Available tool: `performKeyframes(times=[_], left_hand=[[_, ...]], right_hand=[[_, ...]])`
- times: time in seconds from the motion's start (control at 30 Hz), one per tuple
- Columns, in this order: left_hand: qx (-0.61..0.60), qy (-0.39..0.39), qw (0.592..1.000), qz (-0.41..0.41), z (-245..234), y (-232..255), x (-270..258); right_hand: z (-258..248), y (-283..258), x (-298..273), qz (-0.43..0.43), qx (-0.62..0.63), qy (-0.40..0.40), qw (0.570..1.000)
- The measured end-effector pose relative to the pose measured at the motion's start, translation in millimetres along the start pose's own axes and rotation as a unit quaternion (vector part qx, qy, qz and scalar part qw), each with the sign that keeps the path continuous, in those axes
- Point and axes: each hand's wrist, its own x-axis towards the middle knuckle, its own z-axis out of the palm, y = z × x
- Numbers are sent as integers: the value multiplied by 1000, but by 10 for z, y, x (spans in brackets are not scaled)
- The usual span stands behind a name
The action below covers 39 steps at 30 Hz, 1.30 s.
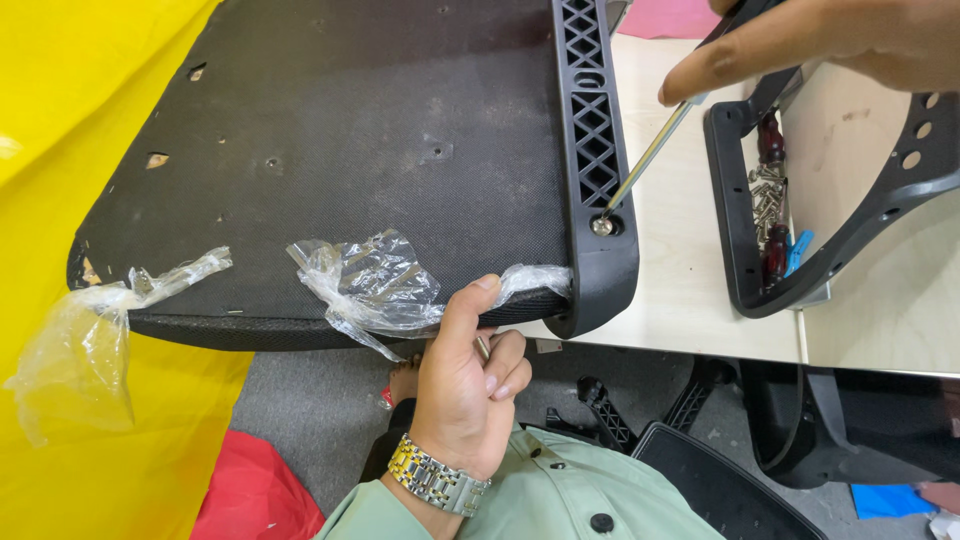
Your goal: The person attaches a black plastic frame to the underside of a chair seat using a screwdriver and screws. They align the frame, insert screws, and tighten them to secure the component to the seat.
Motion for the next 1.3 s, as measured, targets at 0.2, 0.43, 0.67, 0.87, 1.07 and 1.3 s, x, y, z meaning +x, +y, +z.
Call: performKeyframes(times=[0.2,0.43,0.67,0.87,1.07,1.3], left_hand=[[-11,13,1000,0,-32,-16,21],[-6,21,1000,6,-67,-38,40],[-15,26,1000,9,-116,-73,61],[-16,22,1000,13,-126,-75,67],[-3,42,999,8,-167,-85,69],[-6,58,998,2,-199,-74,80]], right_hand=[[-412,-357,-169,-247,-380,-35,891],[-580,-657,-240,-225,-439,-58,868],[-490,-485,-245,-274,-370,2,888],[-452,-575,-303,-249,-408,-31,878],[-606,-909,-355,-308,-491,-20,815],[-933,-1606,-494,-266,-615,-217,710]])
